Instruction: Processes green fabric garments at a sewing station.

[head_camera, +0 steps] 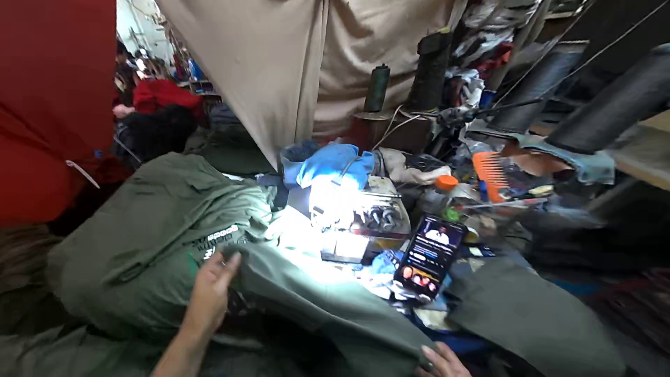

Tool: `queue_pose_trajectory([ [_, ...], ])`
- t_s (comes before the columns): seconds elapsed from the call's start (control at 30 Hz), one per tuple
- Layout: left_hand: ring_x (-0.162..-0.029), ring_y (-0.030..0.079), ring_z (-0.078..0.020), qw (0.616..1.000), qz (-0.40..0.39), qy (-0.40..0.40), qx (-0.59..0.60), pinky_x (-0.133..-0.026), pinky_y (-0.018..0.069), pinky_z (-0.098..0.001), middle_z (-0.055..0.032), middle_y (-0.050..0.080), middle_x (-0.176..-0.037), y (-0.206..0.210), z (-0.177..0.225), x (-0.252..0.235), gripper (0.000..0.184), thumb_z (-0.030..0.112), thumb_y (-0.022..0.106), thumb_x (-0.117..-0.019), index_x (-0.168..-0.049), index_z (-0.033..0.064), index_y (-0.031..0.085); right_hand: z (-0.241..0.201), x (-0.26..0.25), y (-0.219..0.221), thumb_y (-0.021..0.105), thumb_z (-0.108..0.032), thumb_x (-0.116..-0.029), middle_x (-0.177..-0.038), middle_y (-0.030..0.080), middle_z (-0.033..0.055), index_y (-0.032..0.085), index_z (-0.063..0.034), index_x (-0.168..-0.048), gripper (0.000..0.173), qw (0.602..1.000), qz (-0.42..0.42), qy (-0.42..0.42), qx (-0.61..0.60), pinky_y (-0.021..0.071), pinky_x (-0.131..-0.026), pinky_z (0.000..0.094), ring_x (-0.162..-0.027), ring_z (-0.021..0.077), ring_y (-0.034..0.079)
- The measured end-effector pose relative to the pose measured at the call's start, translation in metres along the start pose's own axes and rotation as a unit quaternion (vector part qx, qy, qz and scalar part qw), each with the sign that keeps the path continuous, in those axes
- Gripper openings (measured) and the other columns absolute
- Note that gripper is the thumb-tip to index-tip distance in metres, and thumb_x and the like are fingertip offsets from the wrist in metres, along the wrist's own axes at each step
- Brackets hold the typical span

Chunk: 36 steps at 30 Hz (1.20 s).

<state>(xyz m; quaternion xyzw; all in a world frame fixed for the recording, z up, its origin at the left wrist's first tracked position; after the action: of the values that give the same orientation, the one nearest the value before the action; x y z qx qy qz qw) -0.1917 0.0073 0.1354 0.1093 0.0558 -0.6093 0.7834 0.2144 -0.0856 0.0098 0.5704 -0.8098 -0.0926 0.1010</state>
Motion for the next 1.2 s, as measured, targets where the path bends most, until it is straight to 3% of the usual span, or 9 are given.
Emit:
queue_pose_trajectory([
  [0.07, -0.087, 0.068, -0.0014, 0.988, -0.022, 0.101, -0.117, -0.081, 0.0598, -0.0231, 0.0011, 0.071, -0.100, -0.012, 0.018, -0.009, 0.019, 0.007, 0.055, -0.1037, -0.120, 0.0018, 0.062, 0.008, -0.001, 0.008, 0.063, -0.003, -0.0922, -0.080, 0.067, 0.0074, 0.062, 0.0023, -0.090, 0.006, 0.948, -0.086, -0.011, 0.307, 0.0616, -0.069, 0.0371, -0.071, 0.0172, 0.069],
  [0.17, -0.094, 0.071, -0.0079, 0.904, -0.166, 0.271, -0.285, -0.089, 0.0593, -0.0308, -0.0059, 0.074, -0.103, 0.007, 0.038, -0.012, 0.019, 0.005, 0.057, -0.1008, -0.113, 0.0003, 0.071, -0.006, -0.007, 0.057, 0.072, -0.023, -0.0937, -0.107, 0.073, 0.0176, 0.074, -0.0013, -0.109, 0.026, 0.802, -0.262, -0.074, 0.532, 0.0530, -0.095, 0.0587, -0.104, 0.0348, 0.070],
  [0.3, -0.058, 0.063, -0.0216, 0.734, -0.360, 0.453, -0.356, -0.050, 0.0529, -0.0416, -0.0081, 0.068, -0.078, 0.055, 0.058, 0.012, 0.032, 0.006, 0.064, -0.0881, -0.114, 0.0156, 0.079, -0.066, -0.008, 0.153, 0.084, -0.040, -0.0800, -0.148, 0.054, 0.0085, 0.061, -0.0136, -0.138, 0.068, 0.864, -0.284, -0.238, 0.340, 0.0505, -0.107, 0.0418, -0.134, 0.0195, 0.053],
  [0.4, -0.051, 0.054, -0.0129, 0.684, -0.385, 0.537, -0.309, -0.044, 0.0433, -0.0292, -0.0029, 0.064, -0.072, 0.058, 0.097, 0.027, 0.028, 0.012, 0.057, -0.0990, -0.117, 0.0187, 0.077, -0.100, 0.002, 0.207, 0.088, -0.034, -0.0745, -0.136, 0.061, 0.0044, 0.071, -0.0119, -0.118, 0.052, 0.855, -0.359, -0.300, 0.222, 0.0512, -0.104, 0.0335, -0.130, 0.0128, 0.054],
  [0.63, -0.097, 0.066, -0.0031, 0.797, -0.206, 0.500, -0.269, -0.087, 0.0531, -0.0213, 0.0037, 0.073, -0.102, -0.039, 0.128, 0.002, 0.017, 0.022, 0.059, -0.1016, -0.110, 0.0163, 0.072, -0.095, 0.009, 0.232, 0.076, -0.015, -0.0894, -0.101, 0.075, 0.0076, 0.075, -0.0014, -0.093, 0.014, 0.843, -0.341, -0.330, 0.254, 0.0550, -0.095, 0.0354, -0.108, 0.0167, 0.068],
  [0.8, -0.095, 0.065, 0.0068, 0.923, -0.106, 0.317, -0.192, -0.087, 0.0542, -0.0128, 0.0179, 0.069, -0.105, -0.051, 0.093, -0.011, 0.016, 0.029, 0.056, -0.1050, -0.111, 0.0190, 0.067, -0.091, 0.034, 0.227, 0.076, -0.020, -0.0902, -0.077, 0.067, 0.0079, 0.070, -0.0008, -0.090, 0.020, 0.857, -0.270, -0.354, 0.260, 0.0542, -0.064, 0.0265, -0.070, 0.0115, 0.064],
  [0.93, -0.101, 0.065, 0.0044, 0.826, -0.215, 0.478, -0.207, -0.089, 0.0529, -0.0158, 0.0162, 0.070, -0.107, -0.039, 0.134, -0.023, 0.019, 0.025, 0.054, -0.1054, -0.115, 0.0258, 0.070, -0.072, 0.064, 0.236, 0.073, -0.014, -0.0943, -0.078, 0.067, 0.0131, 0.067, 0.0053, -0.093, 0.021, 0.841, -0.411, -0.308, 0.170, 0.0535, -0.066, 0.0239, -0.071, 0.0120, 0.064],
  [1.03, -0.090, 0.067, -0.0046, 0.749, -0.293, 0.540, -0.248, -0.083, 0.0554, -0.0234, -0.0005, 0.073, -0.094, 0.012, 0.138, -0.058, 0.016, 0.019, 0.061, -0.1016, -0.104, 0.0104, 0.074, -0.040, 0.044, 0.231, 0.072, -0.015, -0.0945, -0.088, 0.073, 0.0064, 0.072, 0.0017, -0.097, 0.017, 0.889, -0.366, -0.235, 0.146, 0.0591, -0.077, 0.0248, -0.082, 0.0057, 0.069],
  [1.2, -0.094, 0.073, -0.0257, 0.745, -0.403, 0.413, -0.335, -0.086, 0.0576, -0.0505, -0.0107, 0.076, -0.099, 0.097, 0.004, -0.138, 0.018, 0.019, 0.065, -0.0979, -0.101, 0.0072, 0.078, 0.064, -0.028, 0.197, 0.077, -0.023, -0.0875, -0.097, 0.075, 0.0047, 0.074, -0.0029, -0.106, 0.027, 0.950, -0.211, -0.030, 0.230, 0.0591, -0.089, 0.0318, -0.093, 0.0094, 0.072],
])
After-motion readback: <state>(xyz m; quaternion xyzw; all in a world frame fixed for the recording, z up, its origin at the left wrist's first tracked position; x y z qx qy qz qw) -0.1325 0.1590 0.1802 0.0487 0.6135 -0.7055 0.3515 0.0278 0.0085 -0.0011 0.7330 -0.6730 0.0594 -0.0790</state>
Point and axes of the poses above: each hand's wrist, its own x-axis away from the middle knuckle, its own y-axis out of the palm, z = x × y, the point moved 4 cm from there along -x, towards the middle knuckle
